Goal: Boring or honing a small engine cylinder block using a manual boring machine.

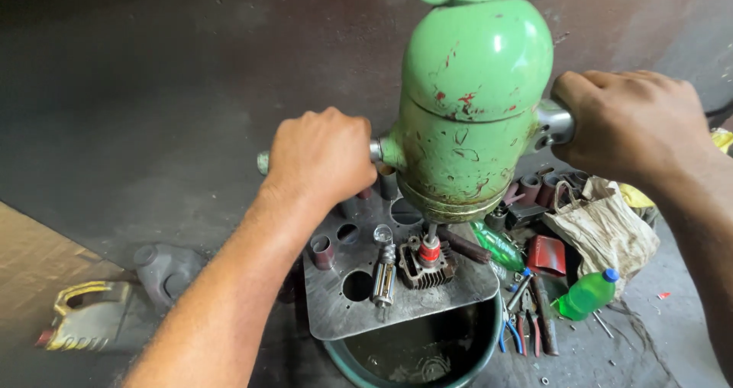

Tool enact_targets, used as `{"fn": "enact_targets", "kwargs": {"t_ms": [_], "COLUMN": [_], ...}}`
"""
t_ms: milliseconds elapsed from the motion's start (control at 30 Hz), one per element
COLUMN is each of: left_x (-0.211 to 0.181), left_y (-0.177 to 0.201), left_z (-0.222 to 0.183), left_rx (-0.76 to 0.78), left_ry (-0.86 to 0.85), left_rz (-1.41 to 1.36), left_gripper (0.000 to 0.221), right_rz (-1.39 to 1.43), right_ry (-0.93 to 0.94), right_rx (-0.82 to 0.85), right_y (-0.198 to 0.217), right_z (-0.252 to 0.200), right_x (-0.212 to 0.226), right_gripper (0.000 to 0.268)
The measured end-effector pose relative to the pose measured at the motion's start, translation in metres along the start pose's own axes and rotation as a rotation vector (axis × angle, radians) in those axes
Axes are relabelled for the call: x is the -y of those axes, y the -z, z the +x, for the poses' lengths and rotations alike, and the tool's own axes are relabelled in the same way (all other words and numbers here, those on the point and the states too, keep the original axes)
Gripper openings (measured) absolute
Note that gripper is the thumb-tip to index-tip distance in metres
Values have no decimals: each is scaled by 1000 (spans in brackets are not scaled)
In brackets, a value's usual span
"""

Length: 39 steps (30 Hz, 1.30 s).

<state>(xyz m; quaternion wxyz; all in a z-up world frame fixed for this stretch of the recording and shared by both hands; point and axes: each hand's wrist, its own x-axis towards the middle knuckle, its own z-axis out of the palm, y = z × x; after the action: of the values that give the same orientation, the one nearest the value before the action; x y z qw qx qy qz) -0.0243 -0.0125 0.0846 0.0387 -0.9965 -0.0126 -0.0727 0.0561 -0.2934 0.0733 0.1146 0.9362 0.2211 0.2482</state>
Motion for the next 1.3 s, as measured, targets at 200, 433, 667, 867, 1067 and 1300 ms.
{"fn": "enact_targets", "kwargs": {"t_ms": [200,433,667,867,1067,1300], "left_x": [14,20,23,13,-9,-7], "left_y": [6,-14,-51,-73,-88,-55], "left_z": [16,28,35,23,-2,-1], "left_rx": [-93,-18,-10,107,109,-103], "left_ry": [-58,-38,-84,-40,41,33], "left_rz": [10,-18,-2,-10,-105,-63], "left_gripper": [20,38,35,28,21,18], "right_rz": [17,-21,-52,52,216,91], "right_ry": [45,51,18,84,201,80], "right_rx": [-284,-367,-333,-394,-314,-29], "right_y": [-5,-23,-45,-87,-105,-59], "right_z": [-12,-21,-28,-34,-6,2], "right_x": [-3,13,26,19,6,-4], "right_gripper": [30,30,47,23,35,27]}}
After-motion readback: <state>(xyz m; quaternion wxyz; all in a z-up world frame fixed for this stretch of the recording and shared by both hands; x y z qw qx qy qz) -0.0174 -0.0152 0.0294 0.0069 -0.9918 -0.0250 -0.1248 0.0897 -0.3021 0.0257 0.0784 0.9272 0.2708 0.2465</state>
